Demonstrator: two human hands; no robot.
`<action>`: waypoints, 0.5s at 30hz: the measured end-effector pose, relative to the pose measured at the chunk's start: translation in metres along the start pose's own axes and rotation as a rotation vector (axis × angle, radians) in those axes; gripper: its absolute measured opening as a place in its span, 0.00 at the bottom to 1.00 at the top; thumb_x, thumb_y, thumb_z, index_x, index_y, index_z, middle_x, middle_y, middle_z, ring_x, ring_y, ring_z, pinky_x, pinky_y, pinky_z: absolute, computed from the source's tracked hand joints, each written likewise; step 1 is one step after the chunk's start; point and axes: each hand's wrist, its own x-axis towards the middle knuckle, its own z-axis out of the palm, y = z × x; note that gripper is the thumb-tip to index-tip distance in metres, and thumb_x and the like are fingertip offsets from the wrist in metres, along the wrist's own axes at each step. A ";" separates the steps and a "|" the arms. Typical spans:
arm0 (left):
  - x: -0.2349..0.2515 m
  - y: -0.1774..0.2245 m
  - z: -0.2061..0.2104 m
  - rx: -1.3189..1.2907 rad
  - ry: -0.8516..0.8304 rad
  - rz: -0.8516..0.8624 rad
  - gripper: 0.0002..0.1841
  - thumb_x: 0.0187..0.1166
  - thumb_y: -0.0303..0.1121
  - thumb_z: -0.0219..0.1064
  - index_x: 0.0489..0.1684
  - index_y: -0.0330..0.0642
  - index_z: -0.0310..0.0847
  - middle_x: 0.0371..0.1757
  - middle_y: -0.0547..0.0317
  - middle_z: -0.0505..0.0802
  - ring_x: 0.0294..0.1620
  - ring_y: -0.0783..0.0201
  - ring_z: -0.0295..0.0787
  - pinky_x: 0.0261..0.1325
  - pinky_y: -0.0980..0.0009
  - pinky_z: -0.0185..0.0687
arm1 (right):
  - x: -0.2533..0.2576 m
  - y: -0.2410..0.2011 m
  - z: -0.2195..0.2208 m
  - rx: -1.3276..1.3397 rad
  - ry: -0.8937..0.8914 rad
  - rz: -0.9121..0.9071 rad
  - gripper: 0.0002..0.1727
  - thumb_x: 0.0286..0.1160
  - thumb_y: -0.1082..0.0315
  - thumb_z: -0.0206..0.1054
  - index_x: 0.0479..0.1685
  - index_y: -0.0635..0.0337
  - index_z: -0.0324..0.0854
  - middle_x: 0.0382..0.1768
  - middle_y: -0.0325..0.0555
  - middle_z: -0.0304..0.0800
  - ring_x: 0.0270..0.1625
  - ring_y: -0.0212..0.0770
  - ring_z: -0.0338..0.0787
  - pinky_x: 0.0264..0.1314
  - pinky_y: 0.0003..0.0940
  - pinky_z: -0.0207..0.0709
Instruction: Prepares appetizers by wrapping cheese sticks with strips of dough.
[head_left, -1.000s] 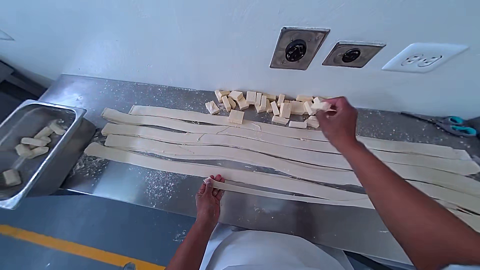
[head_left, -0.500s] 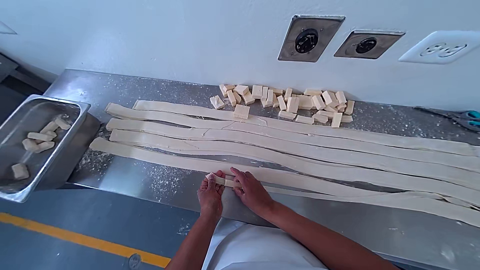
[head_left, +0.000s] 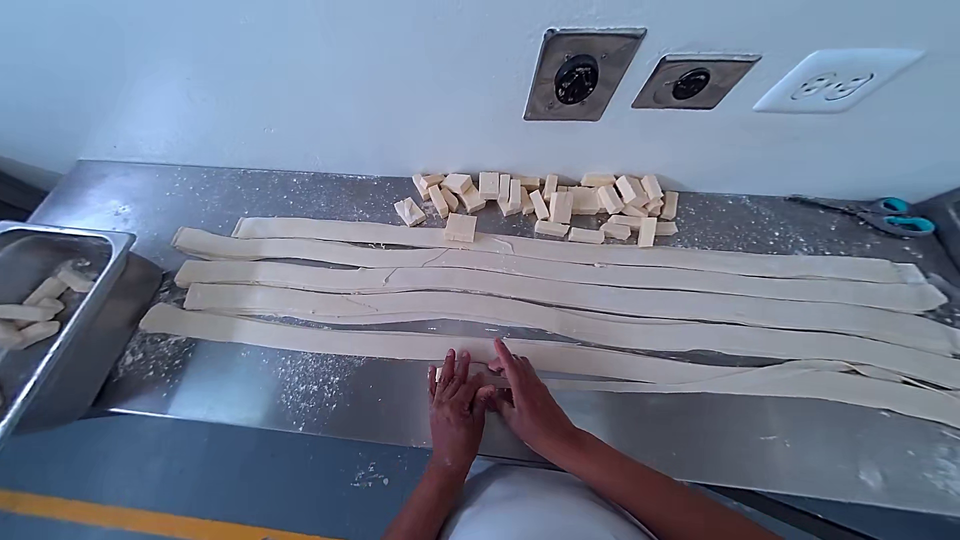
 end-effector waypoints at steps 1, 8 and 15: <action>-0.001 -0.002 0.001 0.035 0.003 0.018 0.14 0.78 0.36 0.66 0.44 0.36 0.96 0.64 0.41 0.93 0.72 0.31 0.83 0.76 0.28 0.65 | -0.005 0.003 -0.003 0.002 0.021 0.004 0.40 0.74 0.76 0.66 0.89 0.73 0.55 0.65 0.59 0.87 0.69 0.56 0.85 0.77 0.44 0.74; 0.010 0.003 -0.060 -0.027 0.229 0.104 0.12 0.69 0.30 0.74 0.41 0.27 0.90 0.49 0.37 0.95 0.57 0.47 0.94 0.64 0.59 0.88 | 0.051 -0.031 -0.017 0.249 -0.492 -0.004 0.20 0.90 0.69 0.57 0.75 0.68 0.76 0.58 0.58 0.89 0.56 0.44 0.88 0.66 0.38 0.79; 0.003 -0.046 -0.090 0.253 0.034 0.013 0.12 0.71 0.32 0.74 0.39 0.28 0.91 0.50 0.33 0.93 0.55 0.33 0.91 0.58 0.43 0.86 | 0.048 -0.031 -0.054 -0.036 -0.600 0.105 0.17 0.90 0.66 0.58 0.46 0.71 0.88 0.40 0.60 0.88 0.47 0.54 0.87 0.55 0.52 0.76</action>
